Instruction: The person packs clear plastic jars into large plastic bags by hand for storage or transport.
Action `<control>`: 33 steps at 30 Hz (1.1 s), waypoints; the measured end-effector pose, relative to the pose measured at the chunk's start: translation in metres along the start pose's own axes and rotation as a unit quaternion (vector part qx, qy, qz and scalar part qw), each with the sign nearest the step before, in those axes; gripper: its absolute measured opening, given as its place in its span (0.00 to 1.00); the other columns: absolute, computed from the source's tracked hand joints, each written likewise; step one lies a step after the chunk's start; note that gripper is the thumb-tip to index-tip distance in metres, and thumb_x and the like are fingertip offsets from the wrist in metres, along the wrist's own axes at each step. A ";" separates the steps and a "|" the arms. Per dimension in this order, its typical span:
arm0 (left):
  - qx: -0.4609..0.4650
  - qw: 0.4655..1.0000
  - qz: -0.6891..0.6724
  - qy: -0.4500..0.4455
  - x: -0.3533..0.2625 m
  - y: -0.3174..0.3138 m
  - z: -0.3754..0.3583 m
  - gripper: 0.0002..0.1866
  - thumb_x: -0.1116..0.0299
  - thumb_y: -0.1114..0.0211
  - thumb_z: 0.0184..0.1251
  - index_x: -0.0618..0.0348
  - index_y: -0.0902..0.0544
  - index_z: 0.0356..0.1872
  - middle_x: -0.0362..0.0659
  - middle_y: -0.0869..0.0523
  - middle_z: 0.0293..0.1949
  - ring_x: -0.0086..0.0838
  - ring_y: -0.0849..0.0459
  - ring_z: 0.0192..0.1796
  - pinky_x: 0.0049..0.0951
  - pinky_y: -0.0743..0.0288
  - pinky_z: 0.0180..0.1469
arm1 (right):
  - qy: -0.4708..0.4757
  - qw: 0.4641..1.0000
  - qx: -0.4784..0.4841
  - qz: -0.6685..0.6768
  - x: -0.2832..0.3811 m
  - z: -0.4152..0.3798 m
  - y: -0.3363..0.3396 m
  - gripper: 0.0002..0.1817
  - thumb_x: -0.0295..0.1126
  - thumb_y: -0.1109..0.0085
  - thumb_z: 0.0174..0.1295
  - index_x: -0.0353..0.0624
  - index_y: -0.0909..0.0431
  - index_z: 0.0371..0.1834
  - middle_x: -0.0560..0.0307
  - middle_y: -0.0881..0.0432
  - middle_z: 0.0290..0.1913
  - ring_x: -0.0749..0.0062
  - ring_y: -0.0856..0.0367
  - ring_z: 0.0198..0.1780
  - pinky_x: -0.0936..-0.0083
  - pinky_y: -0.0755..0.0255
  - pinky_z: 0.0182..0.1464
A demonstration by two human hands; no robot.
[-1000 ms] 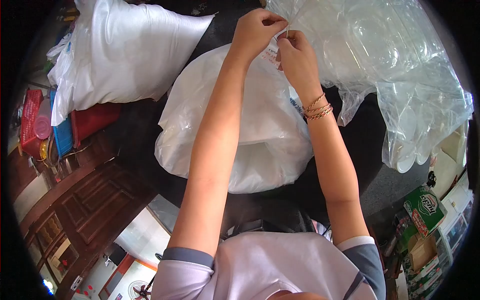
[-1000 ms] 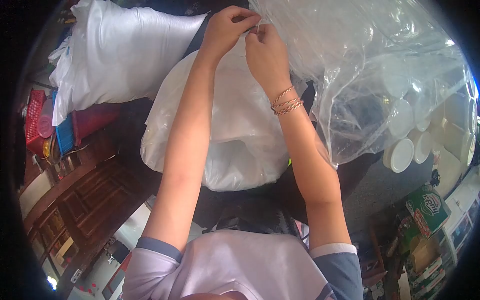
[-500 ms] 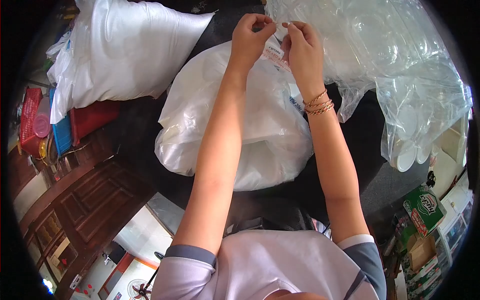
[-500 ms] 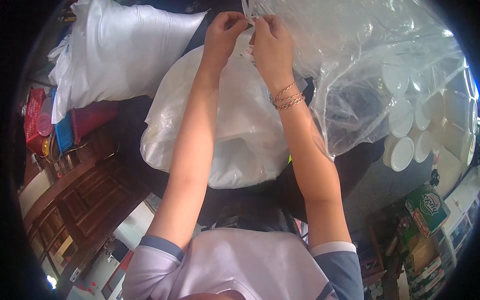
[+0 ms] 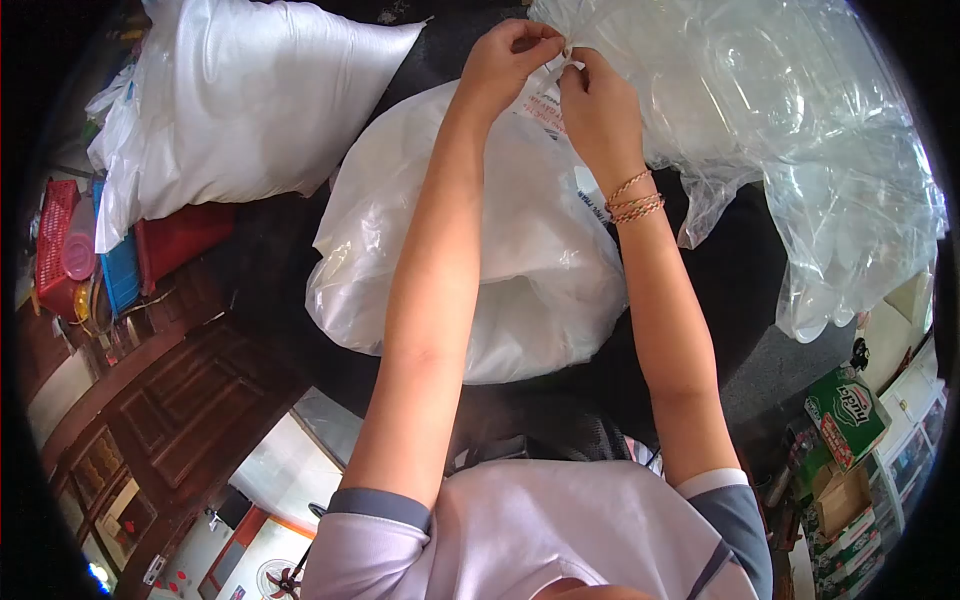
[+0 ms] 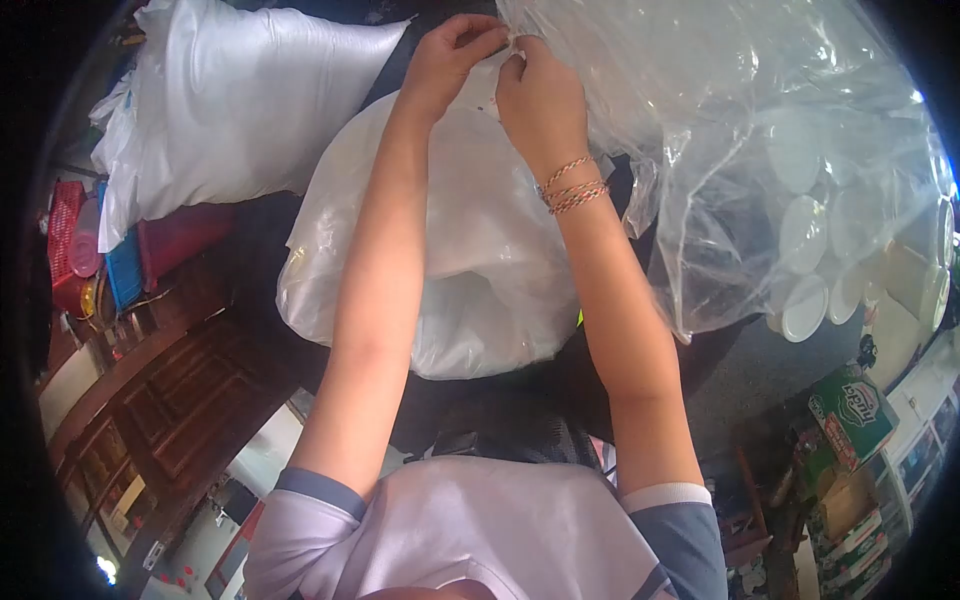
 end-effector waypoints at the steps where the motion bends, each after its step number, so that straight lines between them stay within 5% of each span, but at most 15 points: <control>1: 0.001 1.000 0.029 -0.011 0.000 0.001 0.001 0.19 0.62 0.30 0.63 0.63 0.15 0.51 0.42 0.11 0.44 0.25 0.15 0.48 0.25 0.25 0.55 | -0.002 1.000 0.000 0.007 0.001 -0.001 0.000 0.17 0.32 0.53 0.67 0.34 0.20 0.51 0.45 0.16 0.22 0.46 0.14 0.32 0.56 0.21 0.41; 7: -0.007 0.995 0.051 -0.080 0.003 0.001 0.009 0.16 0.61 0.29 0.63 0.65 0.18 0.38 0.44 0.16 0.35 0.28 0.16 0.41 0.30 0.22 0.44 | -0.001 1.000 0.014 -0.007 0.002 -0.002 0.002 0.17 0.32 0.53 0.67 0.34 0.20 0.52 0.46 0.15 0.22 0.47 0.13 0.32 0.58 0.21 0.41; 16: -0.069 0.996 0.032 -0.044 0.024 -0.004 0.013 0.13 0.68 0.30 0.64 0.66 0.18 0.43 0.43 0.17 0.37 0.27 0.18 0.39 0.25 0.24 0.44 | 0.013 1.000 0.003 0.018 -0.002 0.001 -0.003 0.15 0.35 0.52 0.71 0.36 0.19 0.46 0.43 0.16 0.23 0.47 0.13 0.31 0.58 0.21 0.39; 25: -0.083 0.995 0.040 -0.033 0.017 -0.003 0.005 0.16 0.63 0.26 0.55 0.62 0.14 0.40 0.42 0.13 0.38 0.26 0.16 0.40 0.27 0.22 0.47 | 0.061 0.998 0.010 -0.031 -0.001 -0.003 0.004 0.14 0.34 0.51 0.70 0.36 0.18 0.38 0.39 0.17 0.24 0.45 0.14 0.30 0.56 0.22 0.37; 28: -0.091 0.994 0.044 -0.033 0.017 -0.002 0.006 0.16 0.63 0.27 0.56 0.63 0.14 0.41 0.42 0.13 0.37 0.27 0.16 0.40 0.27 0.22 0.48 | 0.044 0.997 0.013 -0.060 -0.005 -0.002 0.007 0.14 0.37 0.47 0.69 0.39 0.16 0.42 0.37 0.16 0.34 0.39 0.17 0.37 0.56 0.24 0.39; 33: -0.073 0.996 0.047 -0.026 0.006 0.000 0.000 0.16 0.63 0.28 0.57 0.64 0.15 0.40 0.43 0.13 0.38 0.29 0.15 0.41 0.28 0.22 0.48 | 0.036 0.998 -0.039 -0.028 0.011 -0.007 0.012 0.13 0.35 0.46 0.69 0.38 0.17 0.46 0.41 0.17 0.29 0.41 0.17 0.32 0.57 0.25 0.36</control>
Point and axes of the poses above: each hand's wrist, its own z-axis towards the middle knuckle, its own y-axis out of the back of the hand, x = y × z, the point moved 2 cm from there along z, towards the middle knuckle
